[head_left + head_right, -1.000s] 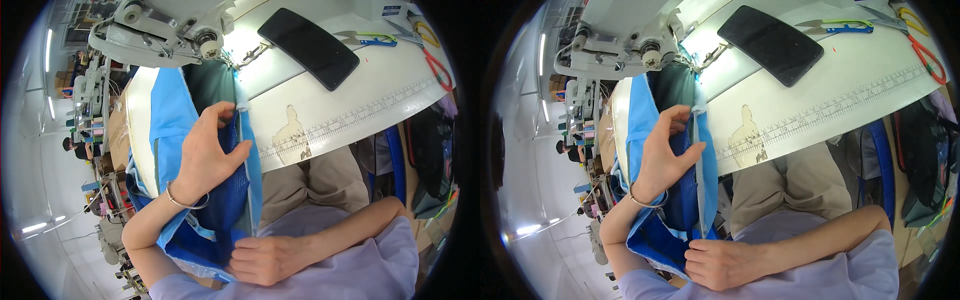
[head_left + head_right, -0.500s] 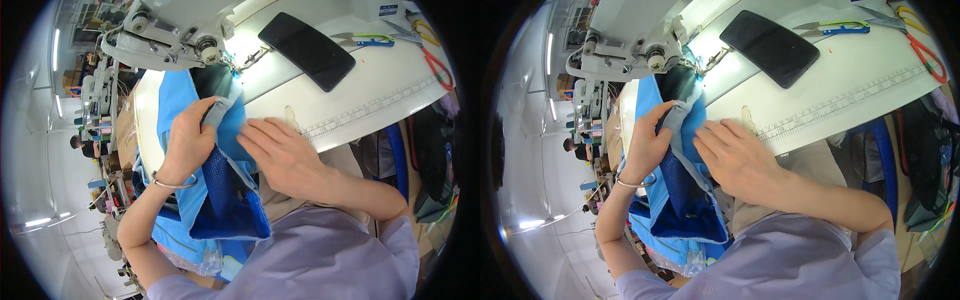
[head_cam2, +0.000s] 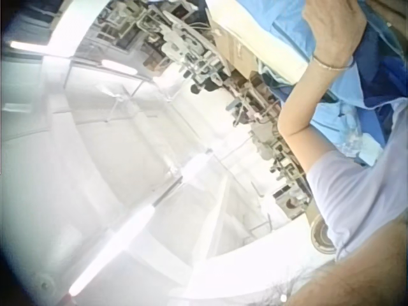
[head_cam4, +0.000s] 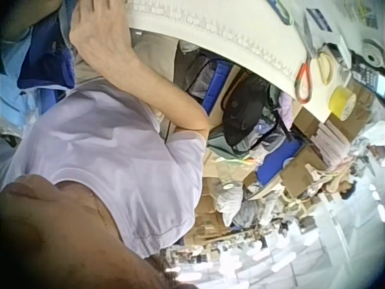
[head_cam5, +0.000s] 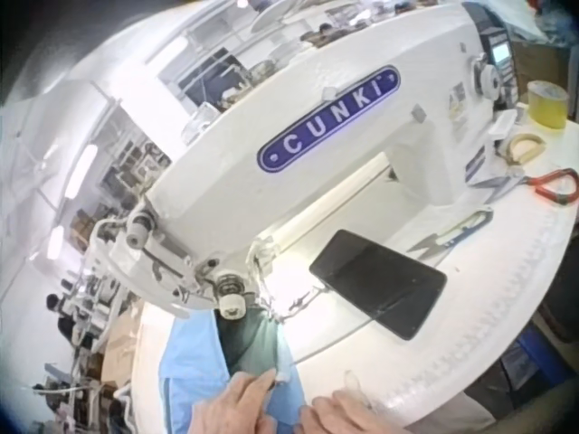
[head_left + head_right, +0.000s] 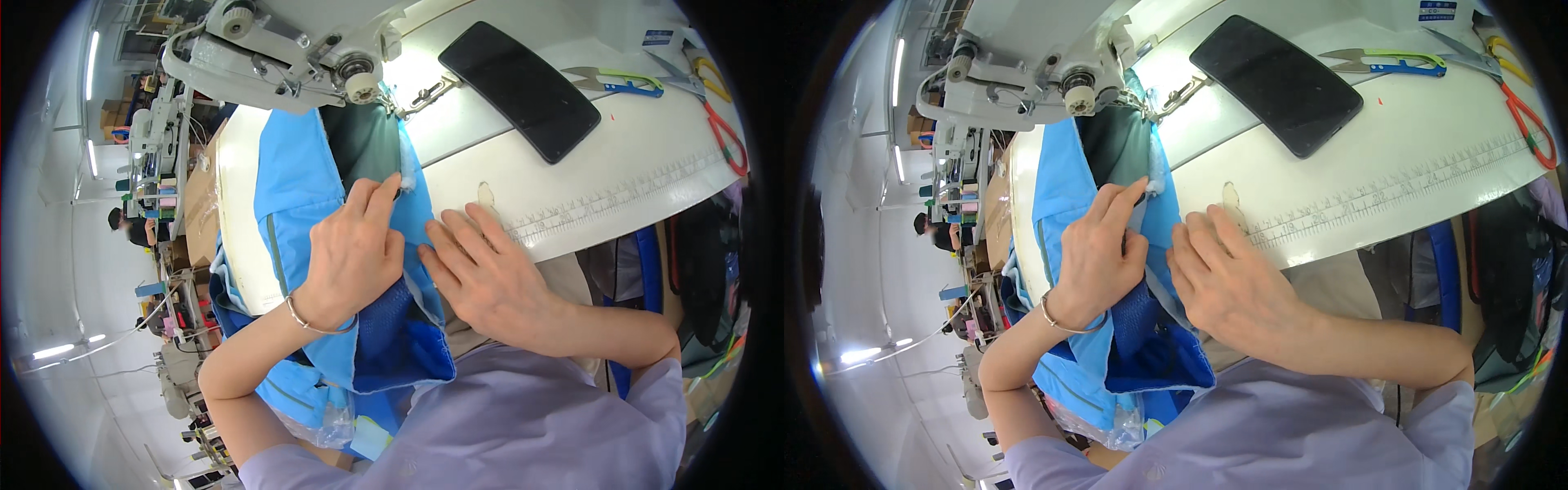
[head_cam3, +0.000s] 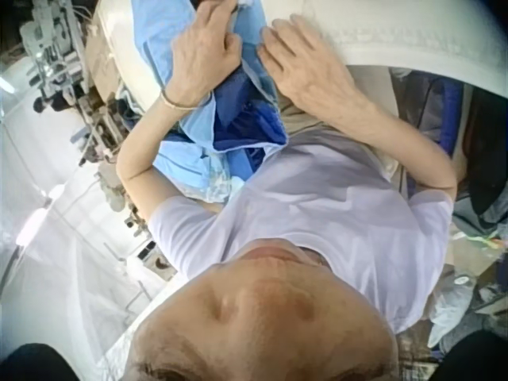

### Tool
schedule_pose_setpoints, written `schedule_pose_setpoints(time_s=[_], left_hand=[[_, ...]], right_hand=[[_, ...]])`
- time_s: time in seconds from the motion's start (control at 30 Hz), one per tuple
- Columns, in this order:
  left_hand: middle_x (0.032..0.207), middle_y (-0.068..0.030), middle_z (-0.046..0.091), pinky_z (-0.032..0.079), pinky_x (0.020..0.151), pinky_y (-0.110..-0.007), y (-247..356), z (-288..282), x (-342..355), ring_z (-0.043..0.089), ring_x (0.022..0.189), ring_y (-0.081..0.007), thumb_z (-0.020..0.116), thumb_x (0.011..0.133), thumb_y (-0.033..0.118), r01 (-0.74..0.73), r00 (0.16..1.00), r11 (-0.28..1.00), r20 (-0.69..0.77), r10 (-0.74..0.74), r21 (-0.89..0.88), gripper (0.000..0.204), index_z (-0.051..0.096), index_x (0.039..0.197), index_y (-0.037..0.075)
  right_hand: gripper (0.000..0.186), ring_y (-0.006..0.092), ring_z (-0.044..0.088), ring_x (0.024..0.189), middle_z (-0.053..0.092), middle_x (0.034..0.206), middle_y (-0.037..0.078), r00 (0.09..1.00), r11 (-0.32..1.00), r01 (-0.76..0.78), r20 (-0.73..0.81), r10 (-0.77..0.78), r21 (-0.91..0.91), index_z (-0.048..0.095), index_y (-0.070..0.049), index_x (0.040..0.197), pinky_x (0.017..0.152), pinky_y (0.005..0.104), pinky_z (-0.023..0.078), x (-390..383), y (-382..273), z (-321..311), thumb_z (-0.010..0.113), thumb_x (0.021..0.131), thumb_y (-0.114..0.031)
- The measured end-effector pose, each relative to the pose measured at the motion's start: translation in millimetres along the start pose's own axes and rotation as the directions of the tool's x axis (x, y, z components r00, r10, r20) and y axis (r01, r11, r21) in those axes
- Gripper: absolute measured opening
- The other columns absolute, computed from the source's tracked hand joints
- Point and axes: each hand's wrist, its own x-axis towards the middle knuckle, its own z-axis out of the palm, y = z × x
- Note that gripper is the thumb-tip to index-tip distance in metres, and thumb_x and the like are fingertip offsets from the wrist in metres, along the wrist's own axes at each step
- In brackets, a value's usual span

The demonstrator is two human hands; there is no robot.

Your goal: The person sews a blue and green fabric bag using a sewing machine. They align the edges of the bag, guide it under the needle, and sew along the seams. The person repeatedly adjusts the fabric and checks the stitching throughout the process.

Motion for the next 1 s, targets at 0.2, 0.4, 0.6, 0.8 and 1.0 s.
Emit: schedule_pose_setpoints(time_s=[0.2, 0.4, 0.6, 0.8, 1.0], left_hand=[[0.108, -0.0161, 0.067, 0.054, 0.065, -0.038, 3.5, -4.9, 4.2, 0.067, 0.075, -0.0312, 0.068, 0.084, 0.004, 0.002, 1.0, 0.988, 0.022, 0.001, -0.157, 0.041, 0.069, 0.124, -0.002], [0.123, -0.0172, 0.066, 0.048, 0.098, -0.043, -17.8, 16.1, -5.4, 0.061, 0.114, -0.0358, 0.066, 0.092, 0.009, -0.176, 0.981, 0.962, -0.118, 0.154, -0.21, 0.037, 0.07, 0.127, -0.002], [0.137, -0.0156, 0.064, 0.047, 0.103, -0.047, -31.7, 32.0, -7.0, 0.058, 0.124, -0.0368, 0.068, 0.089, 0.007, -0.314, 0.94, 0.939, -0.187, 0.286, -0.143, 0.041, 0.069, 0.129, -0.001], [0.133, -0.0097, 0.068, 0.052, 0.094, -0.043, -44.0, 31.7, 1.8, 0.064, 0.113, -0.0304, 0.071, 0.083, 0.007, -0.379, 0.917, 0.907, -0.207, 0.342, -0.181, 0.042, 0.071, 0.124, 0.001], [0.123, -0.0077, 0.071, 0.053, 0.087, -0.039, -53.7, 34.7, 14.5, 0.066, 0.105, -0.0257, 0.072, 0.075, 0.004, -0.454, 0.873, 0.879, -0.27, 0.407, -0.144, 0.042, 0.073, 0.117, 0.001]], right_hand=[[0.039, 0.0385, 0.058, 0.121, 0.066, 0.124, 0.024, 0.999, 1.0, 0.018, -0.043, -0.017, 0.011, 0.072, 0.008, 0.112, 0.11, 0.0515, 0.045, -0.2, 3.6, 0.5, 0.065, 0.083, -0.017], [0.036, 0.0393, 0.058, 0.122, 0.064, 0.126, 0.026, 0.999, 0.998, 0.042, -0.013, -0.041, 0.053, 0.071, 0.008, 0.106, 0.109, 0.0517, 0.045, -0.7, 6.7, -2.3, 0.065, 0.081, -0.017], [0.032, 0.0405, 0.057, 0.123, 0.063, 0.127, 0.028, 0.997, 0.996, 0.072, 0.027, -0.073, 0.054, 0.07, 0.007, 0.102, 0.109, 0.0527, 0.046, 2.8, 9.2, -6.0, 0.065, 0.081, -0.016], [0.029, 0.0419, 0.058, 0.121, 0.063, 0.126, 0.029, 0.992, 0.994, 0.085, 0.093, -0.091, 0.061, 0.069, 0.008, 0.098, 0.108, 0.0538, 0.046, 8.1, 9.9, -11.6, 0.065, 0.079, -0.013], [0.025, 0.0431, 0.058, 0.122, 0.062, 0.125, 0.031, 0.986, 0.993, 0.086, 0.134, -0.096, 0.08, 0.068, 0.01, 0.091, 0.108, 0.0544, 0.046, 18.1, 11.9, -12.4, 0.066, 0.077, -0.011]])
